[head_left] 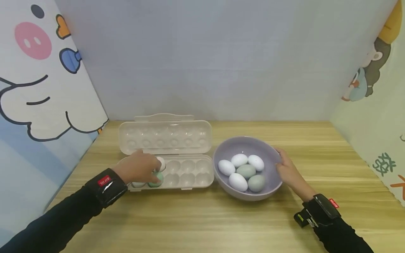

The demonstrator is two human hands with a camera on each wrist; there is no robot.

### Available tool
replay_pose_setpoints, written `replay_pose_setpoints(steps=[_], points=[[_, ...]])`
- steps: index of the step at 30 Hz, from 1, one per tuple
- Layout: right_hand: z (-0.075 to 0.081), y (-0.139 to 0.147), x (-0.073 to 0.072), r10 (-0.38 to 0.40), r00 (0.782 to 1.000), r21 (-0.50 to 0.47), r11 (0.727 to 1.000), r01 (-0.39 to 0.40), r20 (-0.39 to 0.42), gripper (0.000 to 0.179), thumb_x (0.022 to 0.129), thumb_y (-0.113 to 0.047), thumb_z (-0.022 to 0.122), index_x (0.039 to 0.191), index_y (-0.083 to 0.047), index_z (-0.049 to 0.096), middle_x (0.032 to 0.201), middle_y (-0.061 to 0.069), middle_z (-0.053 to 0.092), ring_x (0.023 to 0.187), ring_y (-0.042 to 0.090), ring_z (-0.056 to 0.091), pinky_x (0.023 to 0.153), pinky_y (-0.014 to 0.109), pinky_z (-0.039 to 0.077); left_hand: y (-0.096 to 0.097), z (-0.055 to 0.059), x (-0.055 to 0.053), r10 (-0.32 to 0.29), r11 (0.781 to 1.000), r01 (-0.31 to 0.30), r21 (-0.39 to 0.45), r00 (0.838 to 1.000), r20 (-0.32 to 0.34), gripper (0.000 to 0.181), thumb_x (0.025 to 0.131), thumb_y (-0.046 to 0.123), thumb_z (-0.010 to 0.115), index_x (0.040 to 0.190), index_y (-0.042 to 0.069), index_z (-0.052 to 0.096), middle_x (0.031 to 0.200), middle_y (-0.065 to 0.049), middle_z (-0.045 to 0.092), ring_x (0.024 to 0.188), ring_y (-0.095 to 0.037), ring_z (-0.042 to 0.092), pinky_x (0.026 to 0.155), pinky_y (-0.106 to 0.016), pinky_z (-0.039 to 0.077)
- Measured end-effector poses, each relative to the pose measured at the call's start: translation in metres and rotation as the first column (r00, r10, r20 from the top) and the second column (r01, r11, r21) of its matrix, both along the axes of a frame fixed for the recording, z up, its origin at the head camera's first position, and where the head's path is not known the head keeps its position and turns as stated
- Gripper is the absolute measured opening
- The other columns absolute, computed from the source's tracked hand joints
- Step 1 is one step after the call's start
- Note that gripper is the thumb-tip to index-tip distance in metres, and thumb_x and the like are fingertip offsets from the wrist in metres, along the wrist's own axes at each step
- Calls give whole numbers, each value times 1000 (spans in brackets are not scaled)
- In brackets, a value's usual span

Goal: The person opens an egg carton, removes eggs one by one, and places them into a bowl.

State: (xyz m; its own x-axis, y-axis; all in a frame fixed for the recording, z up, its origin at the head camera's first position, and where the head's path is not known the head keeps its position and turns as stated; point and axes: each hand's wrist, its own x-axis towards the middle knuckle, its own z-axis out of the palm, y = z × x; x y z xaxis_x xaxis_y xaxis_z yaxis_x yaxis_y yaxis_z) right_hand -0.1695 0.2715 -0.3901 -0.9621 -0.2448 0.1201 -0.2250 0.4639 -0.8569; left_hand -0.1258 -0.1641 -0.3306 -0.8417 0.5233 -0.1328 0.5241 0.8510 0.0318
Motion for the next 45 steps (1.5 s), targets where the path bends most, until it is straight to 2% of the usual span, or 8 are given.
replay_pose_setpoints(steps=[4, 7, 14, 18, 22, 29, 37, 45], points=[[-1, 4, -3, -12, 1000, -20, 1000, 12, -14, 53, 81, 10, 29, 133, 6, 21, 132, 34, 26, 111, 49, 38, 85, 58, 40, -2, -9, -1, 14, 999, -14, 34, 1000, 2, 22, 68, 34, 73, 75, 19, 58, 66, 10, 49, 60, -10, 41, 61, -34, 38], [-1, 5, -5, -20, 1000, -26, 999, 19, -19, 53, 80, 10, 29, 132, 6, 22, 132, 33, 26, 109, 48, 39, 84, 56, 42, -2, -12, -3, -3, 999, 4, 47, 1000, -16, 20, 68, 32, 72, 72, 19, 56, 64, 10, 46, 60, -10, 39, 63, -36, 35], [-2, 7, -5, -23, 1000, -25, 999, 23, 14, 53, 82, 8, 29, 134, 4, 20, 132, 33, 26, 108, 49, 41, 82, 54, 44, 10, 1, -15, -153, 986, 163, 31, 967, -202, 21, 59, 35, 70, 65, 20, 55, 61, 14, 47, 57, -6, 40, 61, -37, 34], [-2, 11, -6, -28, 1000, -16, 999, 29, 10, 55, 82, 8, 29, 135, 4, 18, 133, 33, 24, 109, 49, 40, 82, 54, 44, 34, 26, -29, -212, 969, 238, 69, 939, -271, 22, 59, 34, 67, 62, 20, 50, 57, 13, 43, 54, -7, 36, 59, -34, 33], [0, 13, -5, -38, 999, -27, 999, 39, 28, 55, 82, 8, 28, 135, 3, 18, 133, 33, 25, 109, 49, 41, 82, 53, 45, 68, 42, -46, -239, 938, 293, 183, 933, -267, 23, 59, 30, 68, 66, 19, 49, 57, 10, 42, 52, -9, 37, 54, -29, 36], [-3, 11, -3, -58, 998, -42, 997, 60, 30, 53, 81, 8, 28, 134, 2, 23, 132, 31, 28, 107, 46, 43, 82, 50, 45, 132, 34, -75, -309, 886, 361, 290, 927, -212, 29, 64, 30, 69, 86, 16, 55, 74, 7, 52, 65, -10, 48, 57, -24, 42], [-10, 5, -1, -65, 998, -52, 996, 66, 20, 52, 81, 7, 29, 133, 1, 26, 132, 29, 29, 109, 45, 42, 83, 51, 44, 188, 6, -101, -331, 941, 337, -17, 912, -241, 28, 77, 44, 55, 87, 19, 57, 76, 8, 54, 79, -13, 50, 81, -42, 36], [-8, 4, -3, -43, 999, -83, 996, 43, 4, 54, 80, 8, 30, 133, 0, 26, 132, 29, 30, 108, 45, 43, 81, 50, 46, 208, -14, -102, -324, 925, 227, -305, 891, -320, 40, 90, 47, 40, 105, 13, 56, 99, 0, 61, 95, -20, 52, 90, -49, 34]])
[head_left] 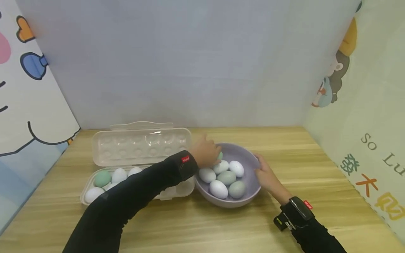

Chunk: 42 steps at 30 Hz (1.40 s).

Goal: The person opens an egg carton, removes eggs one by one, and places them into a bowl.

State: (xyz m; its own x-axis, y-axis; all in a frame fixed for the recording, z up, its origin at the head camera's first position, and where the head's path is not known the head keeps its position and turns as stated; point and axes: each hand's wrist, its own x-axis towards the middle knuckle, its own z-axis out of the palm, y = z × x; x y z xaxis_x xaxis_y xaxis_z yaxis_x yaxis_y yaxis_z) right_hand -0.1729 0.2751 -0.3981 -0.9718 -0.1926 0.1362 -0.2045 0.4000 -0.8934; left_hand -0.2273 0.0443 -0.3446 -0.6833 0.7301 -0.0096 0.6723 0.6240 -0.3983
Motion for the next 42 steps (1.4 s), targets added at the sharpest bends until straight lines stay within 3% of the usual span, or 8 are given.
replay_pose_setpoints(steps=[4, 12, 18, 28, 32, 35, 39, 42], points=[[2, -3, -1, 3, 1000, 3, 1000, -3, -3, 54, 80, 8, 31, 133, -1, 27, 132, 29, 31, 108, 45, 43, 80, 51, 46, 0, -6, -1, 26, 998, -29, -56, 998, -59, 43, 92, 50, 37, 108, 14, 53, 100, 0, 61, 95, -19, 52, 89, -49, 35], [2, -6, -2, 5, 1000, 5, 1000, -4, -19, 52, 81, 9, 31, 132, 1, 27, 132, 30, 31, 111, 46, 41, 85, 54, 42, 1, -18, -2, -35, 982, 2, -191, 985, -169, 48, 93, 52, 32, 107, 11, 53, 98, -3, 62, 93, -21, 53, 86, -48, 36], [0, -9, 0, 1, 1000, 5, 1000, -1, 0, 51, 81, 7, 31, 132, 2, 26, 132, 32, 30, 111, 48, 40, 83, 53, 43, 1, -29, 6, -53, 967, 17, -255, 989, -138, 32, 94, 40, 37, 103, 15, 56, 93, -1, 60, 90, -22, 51, 83, -50, 36], [-6, -11, 2, 9, 1000, -4, 1000, -9, 15, 52, 80, 8, 31, 132, 0, 27, 132, 31, 30, 112, 48, 39, 82, 54, 43, -1, -36, 10, 0, 981, -14, -195, 997, -73, 39, 93, 48, 36, 101, 16, 55, 92, 1, 61, 87, -20, 52, 80, -48, 36], [-7, -11, 3, 10, 1000, -11, 1000, -9, 24, 53, 81, 8, 31, 132, 0, 26, 131, 32, 31, 109, 48, 42, 79, 52, 46, -4, -27, 8, 48, 995, -46, -86, 999, 11, 40, 92, 51, 36, 100, 15, 54, 90, 1, 61, 86, -19, 52, 80, -46, 36], [-6, -9, 4, 7, 1000, 5, 1000, -7, 22, 53, 81, 7, 31, 133, 0, 25, 131, 33, 31, 108, 48, 43, 78, 51, 47, -15, -5, 6, 50, 996, -59, 72, 991, 124, 36, 92, 45, 40, 102, 14, 54, 92, -3, 59, 88, -21, 53, 82, -44, 39], [-2, -5, 2, 8, 1000, 36, 999, -8, 18, 54, 81, 6, 31, 134, -1, 23, 131, 33, 29, 107, 48, 44, 76, 50, 48, -52, 35, 15, 67, 969, -116, 216, 973, 221, 40, 94, 41, 41, 118, 10, 49, 112, -10, 56, 107, -28, 49, 93, -48, 36], [3, 1, 1, 11, 1000, 39, 999, -11, 17, 54, 82, 6, 31, 135, -1, 22, 131, 34, 29, 106, 49, 45, 75, 49, 48, -90, 53, 26, 121, 956, -169, 242, 972, 201, 44, 94, 39, 41, 125, 8, 44, 124, -13, 51, 116, -32, 43, 97, -56, 29]])
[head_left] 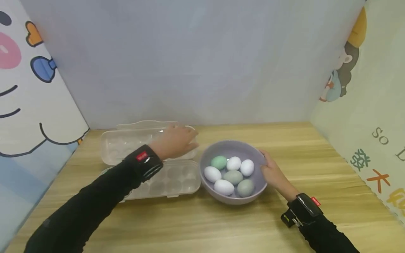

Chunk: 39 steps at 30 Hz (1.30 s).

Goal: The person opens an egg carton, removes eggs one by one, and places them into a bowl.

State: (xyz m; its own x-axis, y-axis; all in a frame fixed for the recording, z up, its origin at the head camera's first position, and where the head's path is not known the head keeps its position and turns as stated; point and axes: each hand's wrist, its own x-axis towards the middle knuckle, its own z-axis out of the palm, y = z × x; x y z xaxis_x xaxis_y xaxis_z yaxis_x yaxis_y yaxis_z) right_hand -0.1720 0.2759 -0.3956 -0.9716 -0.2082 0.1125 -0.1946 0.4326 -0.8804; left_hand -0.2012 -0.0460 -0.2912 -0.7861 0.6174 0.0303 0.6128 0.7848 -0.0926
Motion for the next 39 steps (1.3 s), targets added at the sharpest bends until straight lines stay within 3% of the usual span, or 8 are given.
replay_pose_setpoints(steps=[4, 8, 13, 17, 22, 30, 39], points=[[6, 9, 0, -2, 1000, 18, 1000, 2, -6, 56, 81, 7, 30, 135, 0, 21, 132, 33, 28, 109, 49, 42, 79, 52, 46, -51, -2, 13, 60, 998, -59, 23, 997, -38, 43, 91, 33, 49, 123, 4, 46, 121, -16, 52, 114, -35, 45, 93, -58, 31], [11, 16, 1, -5, 1000, 59, 998, 6, -11, 56, 81, 7, 29, 136, 1, 19, 134, 33, 25, 114, 49, 37, 84, 56, 42, -86, -23, 24, 105, 994, -105, 30, 995, 2, 42, 84, 32, 59, 115, 5, 53, 111, -16, 57, 106, -35, 49, 88, -58, 36], [12, 20, 1, -1, 1000, 67, 998, 2, -10, 57, 81, 7, 29, 136, 2, 16, 134, 34, 24, 113, 50, 37, 82, 56, 42, -108, -54, 27, 90, 993, -96, 65, 992, 86, 45, 74, 31, 69, 111, 9, 55, 104, -11, 58, 99, -31, 50, 81, -56, 40], [12, 17, 1, 4, 1000, 41, 999, -4, -4, 56, 81, 7, 28, 136, 2, 17, 133, 34, 24, 110, 50, 40, 79, 53, 45, -117, -68, 28, 87, 988, -98, 118, 992, 95, 50, 69, 27, 73, 111, 10, 54, 101, -8, 57, 94, -27, 51, 78, -53, 41], [11, 10, 0, 17, 1000, 16, 1000, -17, 12, 54, 82, 6, 27, 136, 1, 19, 133, 34, 25, 109, 50, 40, 77, 53, 46, -120, -69, 33, 82, 985, -96, 144, 992, 100, 43, 71, 24, 72, 107, 8, 54, 94, -6, 56, 88, -25, 51, 75, -49, 43], [8, 1, 2, 16, 999, 17, 1000, -16, 28, 55, 83, 6, 28, 136, 2, 17, 134, 35, 23, 111, 51, 39, 79, 54, 45, -124, -66, 42, 59, 962, -105, 253, 981, 182, 38, 72, 15, 70, 105, 5, 55, 87, -3, 48, 72, -17, 51, 68, -36, 48], [5, -3, 2, 23, 1000, 43, 999, -24, 15, 53, 83, 5, 27, 136, 2, 19, 136, 32, 23, 116, 49, 35, 87, 57, 38, -135, -68, 40, 31, 938, -81, 338, 988, 148, 39, 68, 14, 74, 101, 5, 55, 87, -4, 46, 73, -18, 52, 66, -36, 49]])
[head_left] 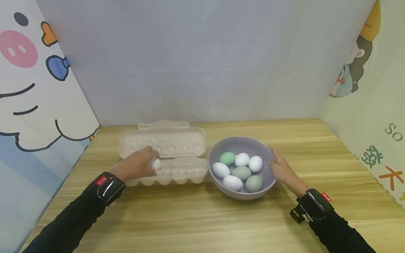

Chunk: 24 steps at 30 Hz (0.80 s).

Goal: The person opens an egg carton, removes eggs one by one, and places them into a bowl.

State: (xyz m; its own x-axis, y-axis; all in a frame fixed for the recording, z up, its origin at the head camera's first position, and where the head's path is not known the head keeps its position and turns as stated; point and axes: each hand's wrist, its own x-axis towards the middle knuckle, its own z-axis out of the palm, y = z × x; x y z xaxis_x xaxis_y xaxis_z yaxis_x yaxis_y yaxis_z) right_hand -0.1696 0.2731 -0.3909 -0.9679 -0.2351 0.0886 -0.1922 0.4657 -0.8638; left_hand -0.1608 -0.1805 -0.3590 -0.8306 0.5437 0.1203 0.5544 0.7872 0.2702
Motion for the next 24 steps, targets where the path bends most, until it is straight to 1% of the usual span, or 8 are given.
replay_pose_setpoints(steps=[4, 10, 13, 16, 19, 21, 24], points=[[1, 0, 1, 0, 1000, 11, 1000, 0, 4, 53, 84, 5, 27, 136, 2, 18, 136, 32, 22, 117, 49, 33, 90, 58, 36, -1, 2, -6, 7, 1000, -6, 14, 1000, -26, 38, 69, 15, 75, 100, 4, 55, 85, -4, 46, 71, -18, 51, 65, -36, 49], [2, 0, 1, 3, 1000, 16, 1000, -3, 20, 54, 84, 4, 26, 137, 2, 16, 136, 32, 22, 117, 49, 33, 90, 57, 36, 1, 5, -11, 3, 1000, -3, 2, 1000, -1, 39, 70, 16, 75, 101, 4, 55, 86, -4, 47, 72, -18, 51, 66, -35, 48], [1, 1, 0, 0, 1000, 17, 1000, 0, 20, 53, 84, 4, 26, 137, 2, 16, 136, 33, 23, 117, 49, 34, 90, 57, 37, 3, 8, -13, -14, 1000, 14, -1, 1000, -22, 39, 68, 16, 75, 100, 4, 55, 86, -4, 47, 71, -18, 50, 65, -36, 47], [0, 1, -1, -4, 1000, 12, 1000, 4, 14, 53, 84, 4, 27, 136, 2, 17, 135, 33, 24, 116, 49, 35, 88, 56, 39, 9, 18, -18, -38, 999, 37, -15, 998, -54, 38, 67, 11, 72, 100, 4, 55, 87, -6, 47, 72, -18, 50, 65, -35, 47], [0, 1, -1, -5, 1000, 2, 1000, 5, 11, 52, 85, 4, 28, 136, 1, 18, 134, 33, 25, 114, 49, 38, 85, 55, 41, 24, 34, -25, -72, 997, 71, -11, 994, -80, 40, 64, 8, 70, 101, 5, 56, 90, -6, 47, 77, -19, 49, 67, -34, 46], [0, 1, -1, -2, 1000, -1, 1000, 2, 12, 52, 85, 4, 28, 136, 1, 18, 134, 33, 25, 114, 49, 37, 85, 55, 41, 40, 46, -29, -98, 995, 100, 16, 991, -94, 42, 63, 8, 70, 103, 7, 57, 92, -6, 49, 79, -19, 49, 69, -33, 46], [0, 1, -1, -5, 1000, -3, 1000, 5, 9, 53, 84, 5, 28, 136, 2, 18, 135, 33, 24, 115, 49, 37, 86, 55, 40, 69, 60, -33, -160, 983, 169, 76, 981, -113, 44, 61, 10, 71, 103, 9, 57, 96, -5, 52, 84, -19, 49, 71, -34, 45]])
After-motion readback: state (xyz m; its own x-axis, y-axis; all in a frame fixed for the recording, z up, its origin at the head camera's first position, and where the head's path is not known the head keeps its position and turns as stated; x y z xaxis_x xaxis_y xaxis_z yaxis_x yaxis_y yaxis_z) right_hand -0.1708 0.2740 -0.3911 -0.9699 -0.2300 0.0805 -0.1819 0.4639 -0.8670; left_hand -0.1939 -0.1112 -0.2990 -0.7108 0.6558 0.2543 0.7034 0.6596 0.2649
